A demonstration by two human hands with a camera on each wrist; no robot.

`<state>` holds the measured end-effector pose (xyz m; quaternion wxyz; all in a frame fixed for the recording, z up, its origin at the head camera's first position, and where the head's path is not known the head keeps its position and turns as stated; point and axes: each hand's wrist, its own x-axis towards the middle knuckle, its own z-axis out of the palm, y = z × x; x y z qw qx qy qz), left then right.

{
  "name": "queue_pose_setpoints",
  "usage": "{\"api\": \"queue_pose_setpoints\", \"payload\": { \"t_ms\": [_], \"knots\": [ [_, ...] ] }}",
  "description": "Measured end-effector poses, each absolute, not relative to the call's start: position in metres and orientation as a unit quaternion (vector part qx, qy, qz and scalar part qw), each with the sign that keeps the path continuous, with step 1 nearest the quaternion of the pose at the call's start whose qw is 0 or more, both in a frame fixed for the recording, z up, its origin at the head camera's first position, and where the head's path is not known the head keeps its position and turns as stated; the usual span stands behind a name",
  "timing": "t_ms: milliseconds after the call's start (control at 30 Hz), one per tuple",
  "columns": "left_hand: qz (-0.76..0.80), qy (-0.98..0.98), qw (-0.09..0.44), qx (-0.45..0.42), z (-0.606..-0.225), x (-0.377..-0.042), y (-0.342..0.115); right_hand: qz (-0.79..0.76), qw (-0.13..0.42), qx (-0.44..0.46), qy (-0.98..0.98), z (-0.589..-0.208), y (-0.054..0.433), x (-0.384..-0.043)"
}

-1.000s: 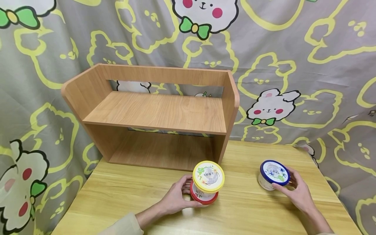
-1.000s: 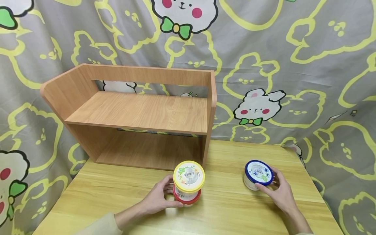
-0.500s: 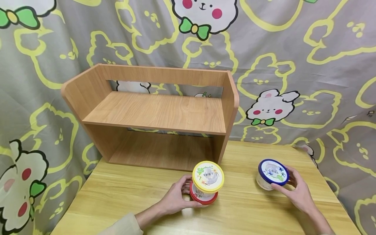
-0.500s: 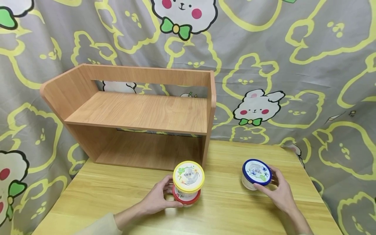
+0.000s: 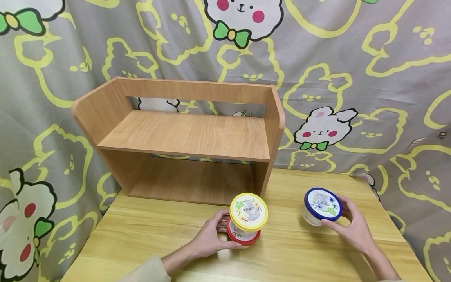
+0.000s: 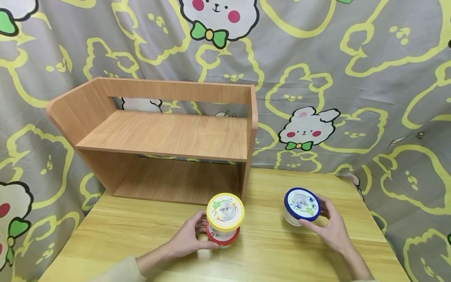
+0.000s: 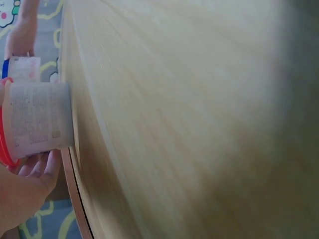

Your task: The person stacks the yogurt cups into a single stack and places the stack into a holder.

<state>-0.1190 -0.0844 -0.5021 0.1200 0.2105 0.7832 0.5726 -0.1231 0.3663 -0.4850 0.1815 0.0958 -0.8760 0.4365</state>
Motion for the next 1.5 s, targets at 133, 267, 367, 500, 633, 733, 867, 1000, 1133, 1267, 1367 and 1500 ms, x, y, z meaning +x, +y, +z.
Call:
{"api": "queue_pose_setpoints", "payload": {
  "t_ms": [133, 267, 367, 500, 633, 733, 867, 1000, 1133, 1267, 1367, 1500],
  "knots": [
    [0.574, 0.782, 0.120, 0.211, -0.502, -0.119, -0.084, 0.438, 0.182, 0.107, -0.874, -0.478, 0.361, -0.122],
    [0.574, 0.782, 0.123, 0.209, -0.503, -0.119, -0.084, 0.439, 0.182, 0.122, -0.872, -0.471, 0.355, -0.121],
    [0.574, 0.782, 0.124, 0.209, -0.503, -0.119, -0.084, 0.439, 0.179, 0.129, -0.871, -0.466, 0.351, -0.121],
    [0.572, 0.783, 0.124, 0.210, -0.504, -0.119, -0.083, 0.435, 0.177, 0.136, -0.872, -0.459, 0.347, -0.122],
    [0.571, 0.783, 0.126, 0.211, -0.503, -0.120, -0.083, 0.431, 0.182, 0.147, -0.871, -0.454, 0.344, -0.124],
    [0.573, 0.782, 0.128, 0.210, -0.503, -0.120, -0.084, 0.435, 0.186, 0.157, -0.867, -0.449, 0.340, -0.126],
    [0.578, 0.778, 0.130, 0.210, -0.503, -0.120, -0.085, 0.440, 0.184, 0.167, -0.863, -0.443, 0.333, -0.128],
    [0.578, 0.778, 0.129, 0.210, -0.503, -0.120, -0.085, 0.445, 0.184, 0.178, -0.858, -0.438, 0.327, -0.131],
    [0.574, 0.781, 0.129, 0.209, -0.503, -0.119, -0.085, 0.451, 0.183, 0.189, -0.853, -0.433, 0.319, -0.132],
    [0.574, 0.783, 0.122, 0.205, -0.503, -0.119, -0.086, 0.454, 0.172, 0.192, -0.853, -0.424, 0.310, -0.133],
    [0.573, 0.785, 0.116, 0.205, -0.502, -0.120, -0.085, 0.459, 0.167, 0.201, -0.849, -0.418, 0.305, -0.133],
    [0.571, 0.785, 0.116, 0.210, -0.503, -0.120, -0.085, 0.466, 0.162, 0.218, -0.842, -0.410, 0.299, -0.133]
  ]
}}
